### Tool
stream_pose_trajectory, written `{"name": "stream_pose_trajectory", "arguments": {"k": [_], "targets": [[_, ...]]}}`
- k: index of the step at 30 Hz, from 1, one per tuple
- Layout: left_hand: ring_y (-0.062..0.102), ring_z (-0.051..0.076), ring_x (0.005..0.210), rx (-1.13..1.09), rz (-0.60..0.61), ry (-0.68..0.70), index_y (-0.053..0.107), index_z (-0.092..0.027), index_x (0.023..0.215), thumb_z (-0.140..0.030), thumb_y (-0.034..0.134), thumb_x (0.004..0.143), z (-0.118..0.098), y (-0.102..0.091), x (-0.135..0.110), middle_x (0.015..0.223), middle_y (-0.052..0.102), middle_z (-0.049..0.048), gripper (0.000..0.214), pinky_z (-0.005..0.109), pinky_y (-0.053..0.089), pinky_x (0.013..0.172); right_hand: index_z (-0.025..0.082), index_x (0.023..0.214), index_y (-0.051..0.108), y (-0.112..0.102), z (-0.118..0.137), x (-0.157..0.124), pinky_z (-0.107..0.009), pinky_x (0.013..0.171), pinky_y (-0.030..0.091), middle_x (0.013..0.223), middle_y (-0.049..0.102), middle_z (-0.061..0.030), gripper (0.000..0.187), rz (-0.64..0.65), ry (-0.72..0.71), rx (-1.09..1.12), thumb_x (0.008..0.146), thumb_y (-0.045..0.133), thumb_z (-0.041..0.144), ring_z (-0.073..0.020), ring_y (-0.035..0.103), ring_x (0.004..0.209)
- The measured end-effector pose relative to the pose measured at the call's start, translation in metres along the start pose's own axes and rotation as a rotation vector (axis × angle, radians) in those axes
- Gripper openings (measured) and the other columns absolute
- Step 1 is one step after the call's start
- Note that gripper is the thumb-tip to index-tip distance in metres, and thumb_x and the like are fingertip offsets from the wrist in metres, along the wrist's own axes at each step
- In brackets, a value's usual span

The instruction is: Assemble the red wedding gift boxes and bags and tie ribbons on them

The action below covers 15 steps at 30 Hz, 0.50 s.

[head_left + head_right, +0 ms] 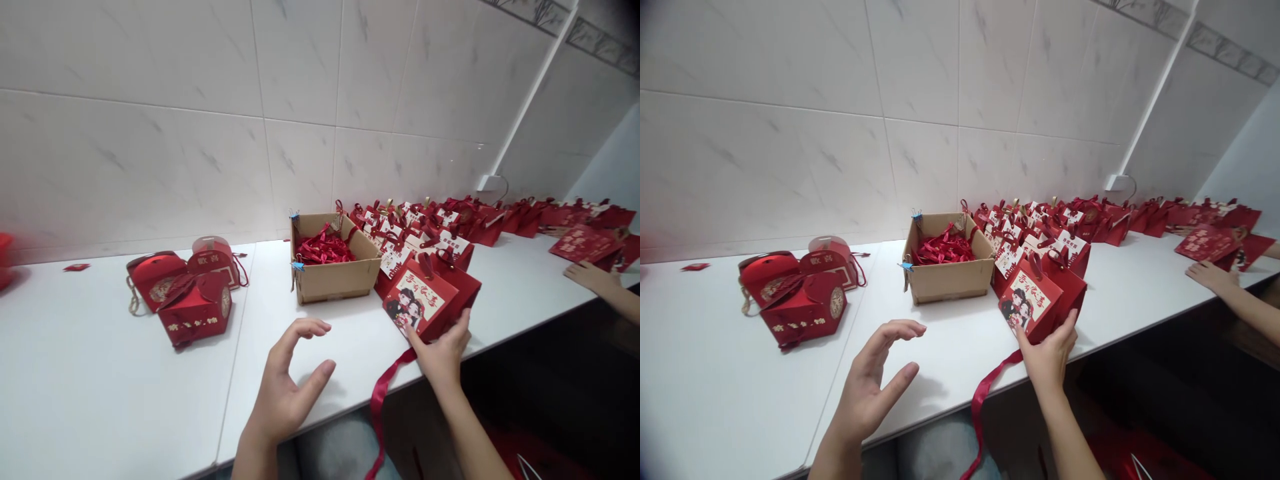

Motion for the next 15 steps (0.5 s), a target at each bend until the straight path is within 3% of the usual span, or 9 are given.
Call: {"name": "stream_pose_trajectory", "arguments": {"k": [7,15], "targets": [[0.058,0.023,0.104,-0.008,-0.033,0.013,0.053,-0.023,0.105,-0.018,0.058,0.087,-0.001,-0.003,-0.001,0.107,0.062,0.0077,0.019,0.035,0.044,0.088,0.006,0.149,0.020,-0.007,-0.003,0.006,-0.061,0.101,0.034,0.123,0.043,-0.0230,0.109,-0.084,-0.006,-0.026,0.063,0.073,0.046,-0.0431,0.040,0.119],[0.059,0.022,0.100,0.003,-0.049,0.008,0.054,-0.024,0.109,-0.018,0.059,0.086,0.002,-0.004,0.000,0.104,0.062,0.0065,0.024,0.034,0.045,0.087,0.002,0.149,0.021,-0.006,-0.015,0.010,-0.059,0.106,0.032,0.127,0.039,-0.0251,0.114,-0.081,0.015,-0.051,0.062,0.073,0.055,-0.0450,0.038,0.123]]}}
Point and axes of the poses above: each hand's wrist, its own x-axis towards the middle knuckle, its own y-axis out of the palm, z = x × y, the point moved 7 cm from there along x, towards the middle knuckle
